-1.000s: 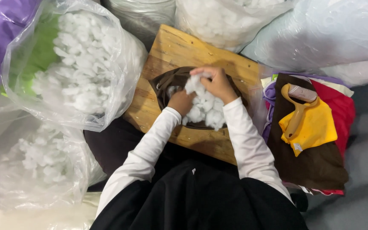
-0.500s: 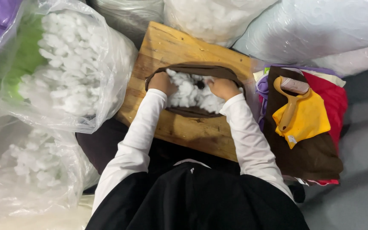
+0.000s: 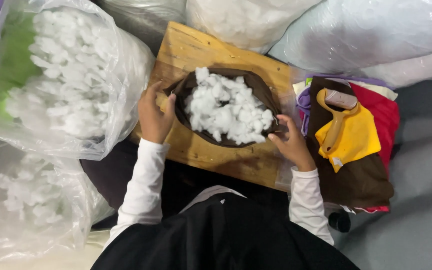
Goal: The person places a white pillowcase into a clear plastic bag and wipes it with a yellow cloth. They then unfold a brown pillowcase, use a lint roller on it, and stuff it with white cotton batting by hand. Finally, they pull the drawstrings to close the brown pillowcase.
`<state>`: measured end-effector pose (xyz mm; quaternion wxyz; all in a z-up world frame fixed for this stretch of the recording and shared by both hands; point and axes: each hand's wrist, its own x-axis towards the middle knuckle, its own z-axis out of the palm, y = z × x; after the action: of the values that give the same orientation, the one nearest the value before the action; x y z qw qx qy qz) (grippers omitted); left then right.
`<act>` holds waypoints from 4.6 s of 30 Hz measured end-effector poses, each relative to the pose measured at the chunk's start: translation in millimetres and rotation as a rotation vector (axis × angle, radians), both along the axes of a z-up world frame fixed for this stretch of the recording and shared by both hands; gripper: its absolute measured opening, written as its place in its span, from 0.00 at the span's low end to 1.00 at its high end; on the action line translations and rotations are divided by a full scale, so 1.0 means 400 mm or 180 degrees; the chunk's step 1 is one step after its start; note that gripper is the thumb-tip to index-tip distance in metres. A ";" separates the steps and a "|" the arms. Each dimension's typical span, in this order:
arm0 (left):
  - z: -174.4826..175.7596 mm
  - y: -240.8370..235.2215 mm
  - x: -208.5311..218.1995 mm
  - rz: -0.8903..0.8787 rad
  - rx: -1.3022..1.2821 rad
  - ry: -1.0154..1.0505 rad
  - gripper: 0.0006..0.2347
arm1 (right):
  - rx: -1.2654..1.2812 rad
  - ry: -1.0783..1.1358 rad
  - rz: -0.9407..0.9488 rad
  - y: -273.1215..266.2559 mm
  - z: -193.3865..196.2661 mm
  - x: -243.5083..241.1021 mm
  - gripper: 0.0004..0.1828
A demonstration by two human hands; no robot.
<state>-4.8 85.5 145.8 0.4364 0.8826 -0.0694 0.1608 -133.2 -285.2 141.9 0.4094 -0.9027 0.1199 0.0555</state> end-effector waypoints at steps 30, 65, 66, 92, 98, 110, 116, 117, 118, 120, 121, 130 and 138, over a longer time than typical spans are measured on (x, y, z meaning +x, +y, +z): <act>-0.065 -0.051 0.020 -0.0932 -0.3836 0.1448 0.12 | -0.1726 -0.1365 -0.0179 0.071 0.144 -0.010 0.16; -0.049 -0.321 -0.063 -0.2384 0.2667 0.1057 0.24 | -0.1372 -0.0166 0.1113 0.134 -0.072 0.135 0.20; 0.005 -0.297 -0.067 -0.2357 0.2246 0.0941 0.16 | -0.1372 0.0332 0.1264 0.116 -0.131 0.147 0.18; -0.323 -0.417 -0.046 -0.1437 0.2740 0.0149 0.10 | -0.1279 -0.2753 0.1187 -0.074 0.349 0.563 0.04; -0.285 -0.356 -0.011 -0.1128 0.2571 -0.0301 0.08 | -0.1561 -0.1165 0.1089 -0.206 0.207 0.935 0.48; -0.003 -0.197 -0.010 -0.1917 0.0795 -0.0435 0.11 | -0.1567 -0.1455 0.1442 -0.272 0.004 0.945 0.23; 0.043 -0.216 -0.022 -0.1940 0.0428 -0.0592 0.08 | -0.1028 -0.3304 0.1250 -0.212 0.242 0.834 0.16; 0.049 -0.221 -0.024 -0.1943 0.0408 -0.0630 0.09 | -0.0823 -0.3524 0.1074 -0.199 0.273 0.815 0.18; 0.060 -0.223 -0.025 -0.1938 0.0403 -0.0646 0.09 | -0.0833 -0.3537 0.1082 -0.185 0.300 0.791 0.18; 0.081 -0.223 -0.030 -0.1929 0.0256 -0.0611 0.08 | -0.0285 -0.3553 0.0924 -0.154 0.346 0.741 0.20; 0.084 -0.221 -0.034 -0.1928 0.0259 -0.0606 0.08 | -0.0279 -0.3550 0.0923 -0.135 0.378 0.701 0.20; 0.110 -0.171 -0.073 -0.1971 -0.1127 0.0007 0.47 | 0.1212 -0.2284 0.1017 0.127 0.315 0.319 0.17; -0.033 -0.188 -0.086 -0.2075 -0.2117 0.0368 0.33 | 0.1450 -0.1506 0.0271 0.350 0.130 0.152 0.21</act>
<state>-39.4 10.3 132.5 0.7264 0.6345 -0.2633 -0.0205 -72.5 -145.3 194.0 0.6145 -0.7801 -0.0318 -0.1133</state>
